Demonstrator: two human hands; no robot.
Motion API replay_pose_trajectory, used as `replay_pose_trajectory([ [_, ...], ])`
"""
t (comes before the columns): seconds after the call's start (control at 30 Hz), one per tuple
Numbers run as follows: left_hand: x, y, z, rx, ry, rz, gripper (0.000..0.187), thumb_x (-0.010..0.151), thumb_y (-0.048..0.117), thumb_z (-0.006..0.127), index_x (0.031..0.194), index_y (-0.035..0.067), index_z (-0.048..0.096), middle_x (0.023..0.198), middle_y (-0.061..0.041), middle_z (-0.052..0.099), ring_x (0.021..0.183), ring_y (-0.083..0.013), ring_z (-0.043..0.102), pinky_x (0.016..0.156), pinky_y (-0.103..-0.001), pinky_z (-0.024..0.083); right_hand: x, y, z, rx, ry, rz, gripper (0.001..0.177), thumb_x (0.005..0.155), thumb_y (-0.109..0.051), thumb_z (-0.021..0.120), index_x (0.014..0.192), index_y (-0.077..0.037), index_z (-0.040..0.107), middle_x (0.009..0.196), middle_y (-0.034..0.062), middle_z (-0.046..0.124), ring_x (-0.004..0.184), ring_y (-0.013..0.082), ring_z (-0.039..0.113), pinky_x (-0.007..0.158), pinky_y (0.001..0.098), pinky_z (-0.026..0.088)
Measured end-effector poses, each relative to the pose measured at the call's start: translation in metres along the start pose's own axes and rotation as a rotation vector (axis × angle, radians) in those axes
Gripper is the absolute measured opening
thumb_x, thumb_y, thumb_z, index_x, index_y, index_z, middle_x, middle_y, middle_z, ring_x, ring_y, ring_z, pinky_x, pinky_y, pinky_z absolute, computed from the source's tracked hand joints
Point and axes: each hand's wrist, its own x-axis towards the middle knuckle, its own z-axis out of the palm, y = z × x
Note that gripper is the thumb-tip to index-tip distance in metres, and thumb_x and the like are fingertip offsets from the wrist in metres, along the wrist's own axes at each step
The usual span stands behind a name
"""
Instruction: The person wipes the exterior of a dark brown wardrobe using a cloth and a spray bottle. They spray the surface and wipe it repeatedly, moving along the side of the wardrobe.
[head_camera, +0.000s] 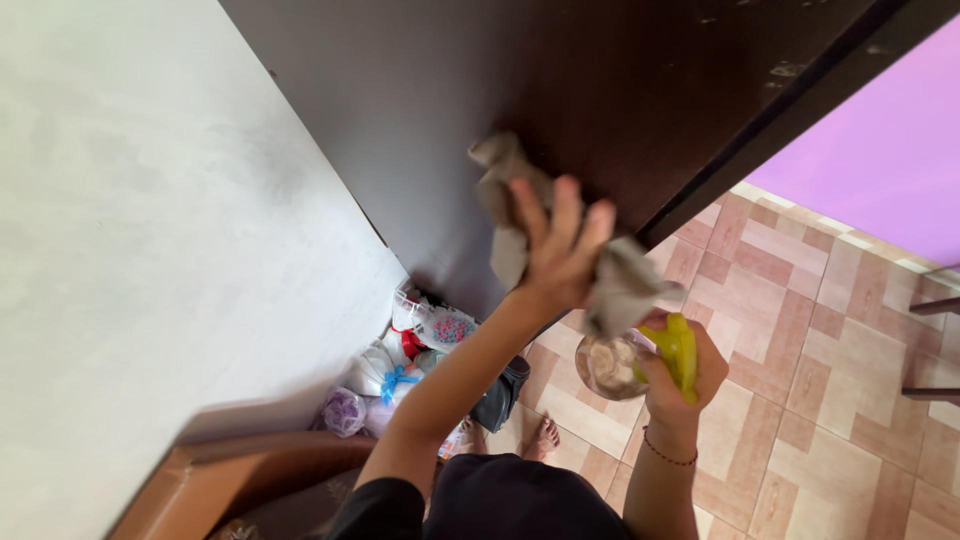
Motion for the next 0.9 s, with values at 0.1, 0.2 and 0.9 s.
replay_pose_trajectory([
  [0.1, -0.08, -0.017, 0.011, 0.172, -0.036, -0.208, 0.048, 0.106, 0.004, 0.049, 0.152, 0.009, 0.034, 0.17, -0.028, 0.011, 0.157, -0.0617, 0.006, 0.127, -0.076, 0.012, 0.005, -0.006, 0.001, 0.123, -0.074, -0.043, 0.036, 0.079, 0.014, 0.049, 0.112, 0.006, 0.062, 0.108, 0.0168, 0.068, 0.11, 0.0308, 0.068, 0.109, 0.0484, 0.055],
  [0.2, -0.134, -0.042, 0.029, 0.39, -0.017, -0.343, 0.078, 0.104, -0.004, 0.053, 0.168, 0.02, 0.014, 0.174, -0.025, 0.009, 0.164, -0.053, 0.009, 0.132, -0.068, 0.018, 0.009, -0.011, 0.002, 0.158, -0.096, -0.034, 0.039, 0.077, 0.015, 0.046, 0.113, 0.007, 0.061, 0.108, 0.0188, 0.068, 0.113, 0.0347, 0.068, 0.112, 0.0551, 0.054],
  [0.9, -0.054, 0.046, -0.008, -0.082, 0.163, -0.946, 0.065, 0.099, 0.012, 0.063, 0.156, 0.01, 0.031, 0.166, -0.026, 0.019, 0.156, -0.0494, 0.018, 0.122, -0.069, 0.023, 0.008, -0.018, -0.002, 0.209, -0.205, 0.033, 0.045, 0.072, 0.016, 0.043, 0.112, 0.008, 0.061, 0.108, 0.0191, 0.068, 0.115, 0.0376, 0.068, 0.112, 0.0551, 0.053],
])
